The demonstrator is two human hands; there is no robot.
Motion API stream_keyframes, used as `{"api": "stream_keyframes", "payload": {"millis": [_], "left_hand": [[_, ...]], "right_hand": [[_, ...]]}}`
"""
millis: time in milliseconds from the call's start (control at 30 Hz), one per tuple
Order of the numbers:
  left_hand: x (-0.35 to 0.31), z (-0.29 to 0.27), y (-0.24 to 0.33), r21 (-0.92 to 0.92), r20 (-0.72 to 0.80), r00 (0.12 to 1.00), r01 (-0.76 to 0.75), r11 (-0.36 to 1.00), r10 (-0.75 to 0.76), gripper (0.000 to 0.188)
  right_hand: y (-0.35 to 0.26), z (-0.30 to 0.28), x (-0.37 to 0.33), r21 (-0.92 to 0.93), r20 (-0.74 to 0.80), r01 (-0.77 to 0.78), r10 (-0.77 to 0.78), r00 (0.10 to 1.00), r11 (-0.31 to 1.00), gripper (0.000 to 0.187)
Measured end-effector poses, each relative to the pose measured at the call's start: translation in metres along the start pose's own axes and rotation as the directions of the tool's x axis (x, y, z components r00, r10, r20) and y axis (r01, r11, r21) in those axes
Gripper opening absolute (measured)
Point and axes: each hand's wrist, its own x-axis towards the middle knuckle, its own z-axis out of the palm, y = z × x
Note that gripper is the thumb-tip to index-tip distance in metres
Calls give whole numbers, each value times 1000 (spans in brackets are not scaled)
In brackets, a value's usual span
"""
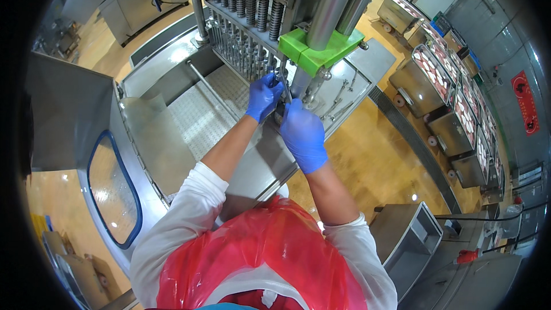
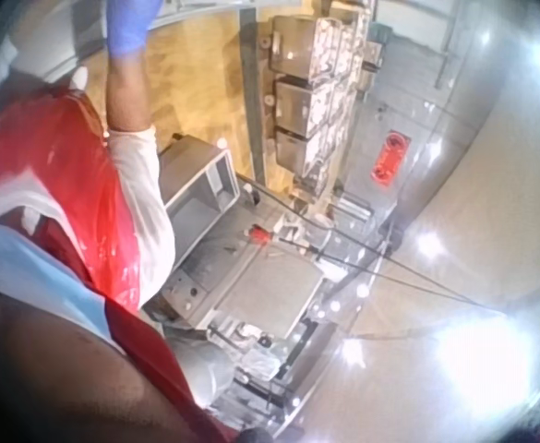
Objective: The person uses a metal tool to tighten or adjust a series of small metal components on a vertical rack of a large industrial machine. The person works methodically from one side of the rack to the other, handling each component individually.
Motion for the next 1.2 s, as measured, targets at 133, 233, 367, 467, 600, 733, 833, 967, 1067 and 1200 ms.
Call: {"api": "stream_keyframes", "payload": {"millis": [133, 233, 367, 467, 600, 733, 833, 967, 1067, 1200], "left_hand": [[10, -2, -38, -160, -105, 994, -56, 986, 39, 14], [5, 8, -36, -249, -69, 996, -64, 966, 48, 15], [6, 2, -45, -280, -63, 997, -54, 958, 38, 25], [7, 5, -40, -216, -53, 998, -52, 975, 41, 29], [3, -3, -22, -96, -33, 999, 11, 995, -14, 29], [2, -2, -21, -122, -31, 999, -15, 992, 11, 27], [5, 0, -35, 66, -46, 999, -9, 998, 12, 27], [4, 2, -33, -8, -88, 996, -24, 1000, 24, 30], [-4, 4, -28, -9, -139, 989, -50, 999, 48, 36], [4, -1, -49, -55, -109, 994, -23, 998, 17, 35]], "right_hand": [[-31, -4, 11, 48, -170, 50, -42, 985, 998, 14], [-20, 8, 1, 6, -94, -15, 16, 995, 1000, 15], [-37, -4, 4, 74, -195, 37, -22, 981, 997, 19], [-18, 15, -3, -97, -3, -32, 31, 1000, 995, 21], [-20, 7, 0, -12, -142, -3, 1, 990, 1000, 21], [-21, 13, -5, -8, -77, -9, 9, 997, 1000, 22], [-27, 12, -3, 23, -136, 2, 2, 991, 1000, 21], [-11, 19, -7, -55, 28, -75, 76, 997, 996, 17], [-18, 10, -9, 50, -124, -43, 49, 991, 998, 15], [-2, 18, -26, 127, -107, 6, 7, 994, 992, 10]]}}
